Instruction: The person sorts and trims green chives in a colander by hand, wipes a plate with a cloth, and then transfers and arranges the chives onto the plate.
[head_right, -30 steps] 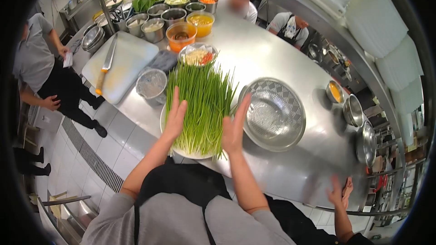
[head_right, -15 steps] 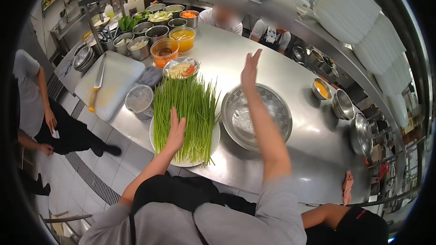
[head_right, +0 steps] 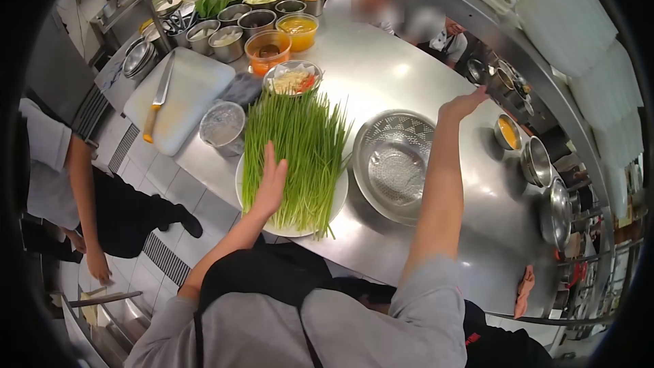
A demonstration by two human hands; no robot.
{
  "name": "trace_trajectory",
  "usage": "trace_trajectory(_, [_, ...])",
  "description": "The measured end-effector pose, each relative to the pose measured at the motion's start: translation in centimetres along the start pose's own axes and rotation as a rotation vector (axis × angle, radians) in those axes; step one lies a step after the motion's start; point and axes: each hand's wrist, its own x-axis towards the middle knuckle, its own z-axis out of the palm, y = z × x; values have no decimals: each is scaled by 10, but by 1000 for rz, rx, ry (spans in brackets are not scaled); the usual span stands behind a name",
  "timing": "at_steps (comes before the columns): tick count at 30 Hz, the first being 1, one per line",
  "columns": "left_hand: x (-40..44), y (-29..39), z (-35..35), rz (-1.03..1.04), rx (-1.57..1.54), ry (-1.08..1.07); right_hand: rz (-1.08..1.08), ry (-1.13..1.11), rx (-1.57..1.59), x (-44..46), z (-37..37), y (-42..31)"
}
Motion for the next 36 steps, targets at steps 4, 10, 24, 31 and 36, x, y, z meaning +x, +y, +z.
trace_trajectory(4, [5, -5, 23, 3, 13, -38, 205, -286, -165, -101, 19, -20])
trace_trajectory(10, [28, 11, 57, 260, -71, 314, 339, -615, -368, -225, 20, -61])
trace_trajectory(24, [186, -1, -228, 523, -37, 1147, 222, -743, -370, -260, -8, -83])
trace_trajectory(31, [175, 35, -586, 207, 659, 1672, 133, -756, -480, -259, -26, -94])
trace_trajectory(36, [101, 155, -670, -120, 1642, 1615, 210, -761, -847, -285, -8, -87])
